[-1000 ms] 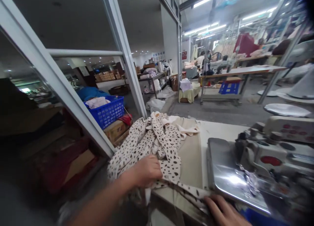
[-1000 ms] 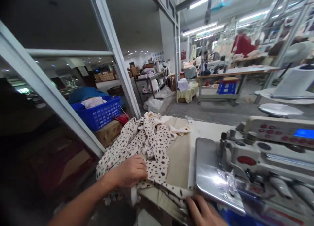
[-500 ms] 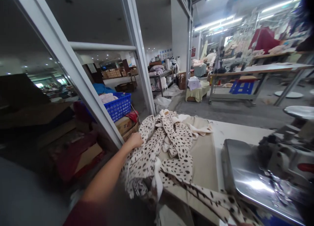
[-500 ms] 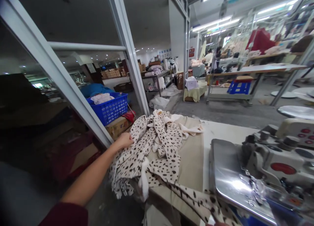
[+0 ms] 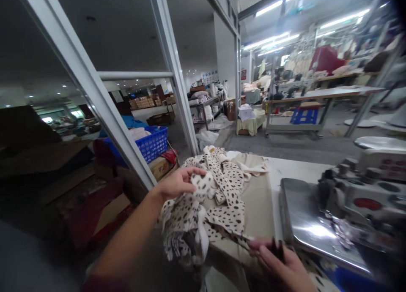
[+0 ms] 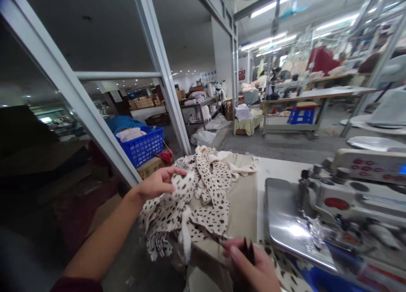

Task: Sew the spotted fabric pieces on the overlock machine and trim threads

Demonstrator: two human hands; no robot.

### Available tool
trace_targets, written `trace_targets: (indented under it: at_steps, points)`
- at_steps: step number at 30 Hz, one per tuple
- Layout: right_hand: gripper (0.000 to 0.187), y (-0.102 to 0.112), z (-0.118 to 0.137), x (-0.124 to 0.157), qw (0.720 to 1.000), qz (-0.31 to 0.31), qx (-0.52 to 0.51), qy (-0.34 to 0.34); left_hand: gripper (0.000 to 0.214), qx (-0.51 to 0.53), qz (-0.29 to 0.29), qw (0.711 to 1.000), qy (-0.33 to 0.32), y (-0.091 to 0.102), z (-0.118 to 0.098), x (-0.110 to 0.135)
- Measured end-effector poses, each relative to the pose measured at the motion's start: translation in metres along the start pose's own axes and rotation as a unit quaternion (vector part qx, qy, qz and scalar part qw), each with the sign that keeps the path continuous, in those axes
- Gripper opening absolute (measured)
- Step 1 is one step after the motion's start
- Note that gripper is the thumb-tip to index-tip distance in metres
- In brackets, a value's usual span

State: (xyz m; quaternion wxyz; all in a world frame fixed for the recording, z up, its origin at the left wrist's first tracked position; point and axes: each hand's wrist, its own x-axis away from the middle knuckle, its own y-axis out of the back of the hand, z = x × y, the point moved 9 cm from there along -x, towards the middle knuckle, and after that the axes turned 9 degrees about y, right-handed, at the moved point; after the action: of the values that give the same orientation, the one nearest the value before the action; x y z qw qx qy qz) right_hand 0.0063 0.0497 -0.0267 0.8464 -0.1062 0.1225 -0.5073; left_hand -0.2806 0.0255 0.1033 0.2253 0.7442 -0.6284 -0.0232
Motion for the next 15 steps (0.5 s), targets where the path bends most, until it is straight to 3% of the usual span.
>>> trace_targets:
  at_steps: [2,3,6,8,10,13,15]
  points:
    - [0.056,-0.022,-0.004,-0.004,0.99,0.006,-0.117,-0.079,0.07,0.091,0.146,0.984,-0.051,-0.063,-0.023,0.018]
    - [0.061,-0.031,-0.001,-0.005,0.984,0.015,-0.154,-0.088,0.071,0.107,0.183,0.975,-0.059,-0.091,-0.025,0.027]
    - [0.056,-0.03,0.015,-0.004,0.991,0.008,-0.123,-0.047,0.076,0.087,0.167,0.978,-0.095,-0.151,-0.013,0.042]
    - [0.047,-0.016,0.023,0.003,0.998,-0.011,-0.048,-0.035,0.086,0.123,0.14,0.977,-0.108,-0.175,0.003,0.047]
    - [0.048,0.0,0.027,0.016,0.999,-0.015,-0.005,-0.049,0.099,0.228,0.135,0.955,-0.13,-0.189,0.014,0.048]
    - [0.057,0.035,0.04,0.039,0.997,-0.018,0.058,-0.041,0.111,0.422,0.121,0.886,-0.15,-0.193,0.018,0.041]
    - [0.058,0.065,0.053,0.054,0.99,-0.013,0.137,-0.015,0.105,0.524,0.114,0.837,-0.11,-0.2,0.02,0.03]
